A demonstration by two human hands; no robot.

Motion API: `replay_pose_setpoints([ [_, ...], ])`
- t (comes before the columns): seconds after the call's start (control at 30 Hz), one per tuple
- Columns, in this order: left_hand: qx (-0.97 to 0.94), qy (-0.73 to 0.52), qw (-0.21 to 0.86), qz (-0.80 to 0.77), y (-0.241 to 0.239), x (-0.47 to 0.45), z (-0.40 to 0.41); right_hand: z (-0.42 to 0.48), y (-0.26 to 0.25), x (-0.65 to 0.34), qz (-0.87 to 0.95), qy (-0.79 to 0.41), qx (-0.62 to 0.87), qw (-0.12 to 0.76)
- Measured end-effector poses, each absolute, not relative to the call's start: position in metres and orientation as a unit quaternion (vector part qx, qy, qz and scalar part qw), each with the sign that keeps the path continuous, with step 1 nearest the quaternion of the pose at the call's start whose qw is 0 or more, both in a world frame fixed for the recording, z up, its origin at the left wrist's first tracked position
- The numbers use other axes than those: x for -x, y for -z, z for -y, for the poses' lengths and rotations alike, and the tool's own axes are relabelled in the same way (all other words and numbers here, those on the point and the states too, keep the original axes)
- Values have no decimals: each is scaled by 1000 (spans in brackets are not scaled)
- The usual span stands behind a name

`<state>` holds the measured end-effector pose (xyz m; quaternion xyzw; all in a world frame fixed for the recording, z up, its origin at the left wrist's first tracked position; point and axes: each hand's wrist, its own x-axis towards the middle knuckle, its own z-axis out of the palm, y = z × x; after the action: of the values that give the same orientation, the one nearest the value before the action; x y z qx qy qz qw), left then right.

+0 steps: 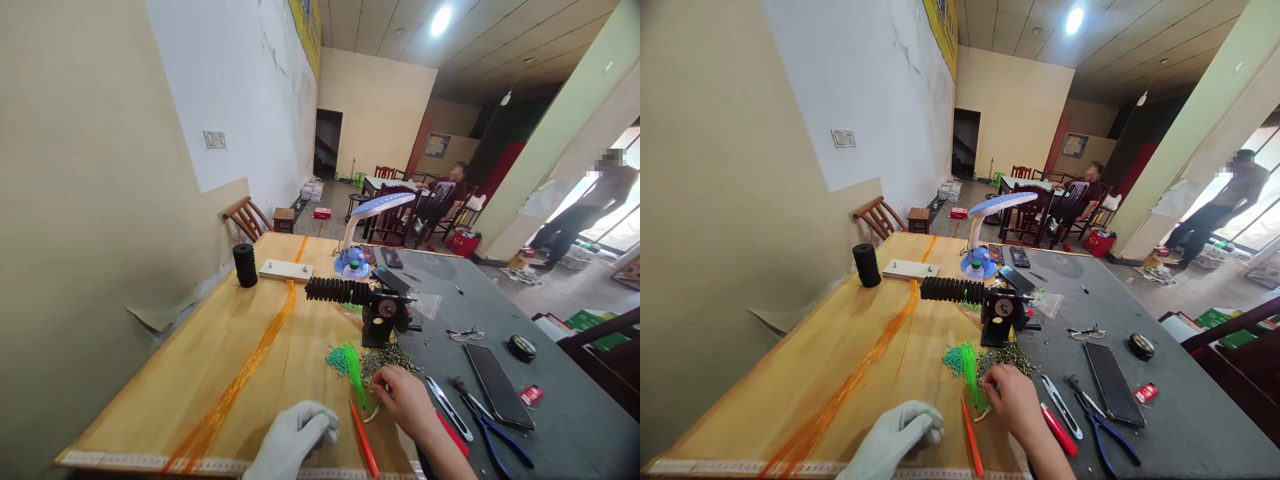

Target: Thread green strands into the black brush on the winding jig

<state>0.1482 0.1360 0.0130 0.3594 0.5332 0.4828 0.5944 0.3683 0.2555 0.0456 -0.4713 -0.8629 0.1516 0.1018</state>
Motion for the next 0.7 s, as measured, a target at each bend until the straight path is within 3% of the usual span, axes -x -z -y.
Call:
replay_pose_setpoints([
  [0.33,-419,-492,541,-539,-4,-158,-141,-183,-8,-331,780,-365,385,332],
  [0.7,-466,-454,493,-577,-7,-160,-137,-180,5,-323,776,-348,372,372],
])
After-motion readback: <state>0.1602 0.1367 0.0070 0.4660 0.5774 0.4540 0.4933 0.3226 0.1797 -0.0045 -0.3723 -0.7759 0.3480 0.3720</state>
